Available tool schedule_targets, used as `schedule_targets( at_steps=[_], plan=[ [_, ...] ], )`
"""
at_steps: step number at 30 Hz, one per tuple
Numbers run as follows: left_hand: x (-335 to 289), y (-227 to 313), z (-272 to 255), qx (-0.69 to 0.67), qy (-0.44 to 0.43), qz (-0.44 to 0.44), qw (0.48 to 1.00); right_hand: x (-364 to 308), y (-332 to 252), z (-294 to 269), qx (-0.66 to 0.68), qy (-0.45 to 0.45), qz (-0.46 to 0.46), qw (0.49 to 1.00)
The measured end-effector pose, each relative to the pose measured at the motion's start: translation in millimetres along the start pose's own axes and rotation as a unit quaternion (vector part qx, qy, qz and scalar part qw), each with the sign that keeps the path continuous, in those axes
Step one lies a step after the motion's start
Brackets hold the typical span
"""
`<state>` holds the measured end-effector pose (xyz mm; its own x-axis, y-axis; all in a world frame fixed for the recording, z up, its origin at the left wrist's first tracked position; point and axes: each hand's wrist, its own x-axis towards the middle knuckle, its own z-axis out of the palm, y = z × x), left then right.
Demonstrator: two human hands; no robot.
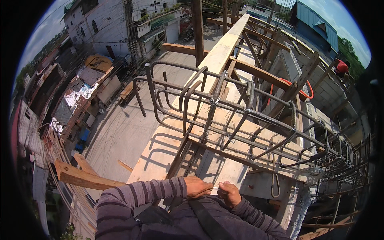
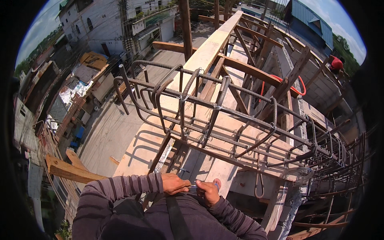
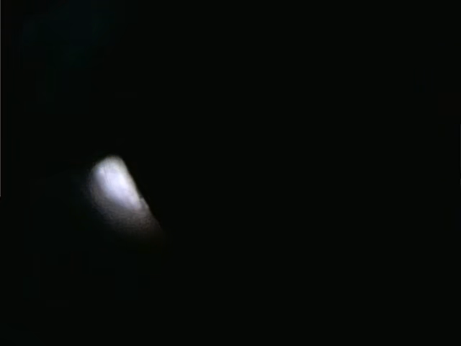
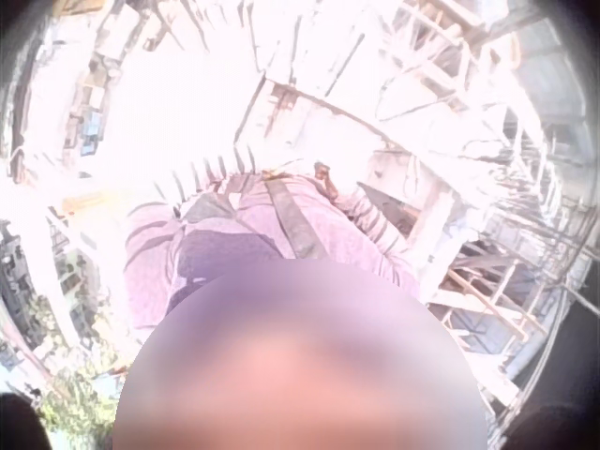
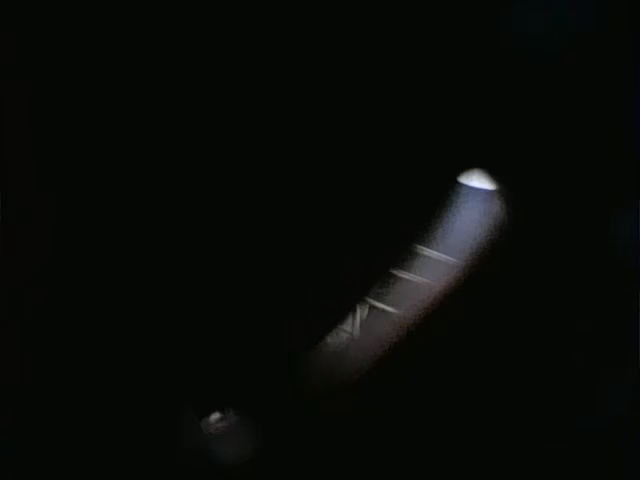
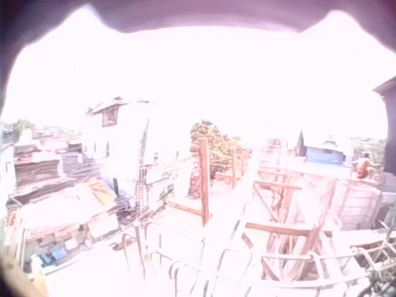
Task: The person assembles a rebar cage by hand, threading and tying steel bars together to form a grid-like structure. They repeatedly position bars, twist ties, and adjust the cage shape while standing on a wooden platform at a construction site.
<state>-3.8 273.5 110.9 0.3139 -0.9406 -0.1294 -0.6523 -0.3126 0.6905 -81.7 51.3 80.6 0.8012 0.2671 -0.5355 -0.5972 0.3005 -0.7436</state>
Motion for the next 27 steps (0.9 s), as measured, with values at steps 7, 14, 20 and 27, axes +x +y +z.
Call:
schedule_targets(
  at_steps=[7, 14, 20, 27],
  plan=[
    [-4.8, 3.5, 13.0, 0.038, 0.126, -0.089, 0.987, 6.5, -14.8, 18.8, 0.270, 0.010, 0.103, 0.957],
    [-5.5, 11.4, 39.0, -0.118, 0.214, -0.168, 0.955, 6.2, -16.8, 21.9, 0.143, 0.070, -0.091, 0.983],
    [13.5, 24.0, 65.2, -0.645, 0.243, -0.127, 0.713, 37.0, -20.3, 46.4, 0.313, 0.060, -0.143, 0.937],
    [1.0, 10.2, 73.5, -0.457, 0.315, -0.205, 0.806, 14.2, -40.0, 37.8, -0.294, 0.223, -0.306, 0.878]
  ],
)
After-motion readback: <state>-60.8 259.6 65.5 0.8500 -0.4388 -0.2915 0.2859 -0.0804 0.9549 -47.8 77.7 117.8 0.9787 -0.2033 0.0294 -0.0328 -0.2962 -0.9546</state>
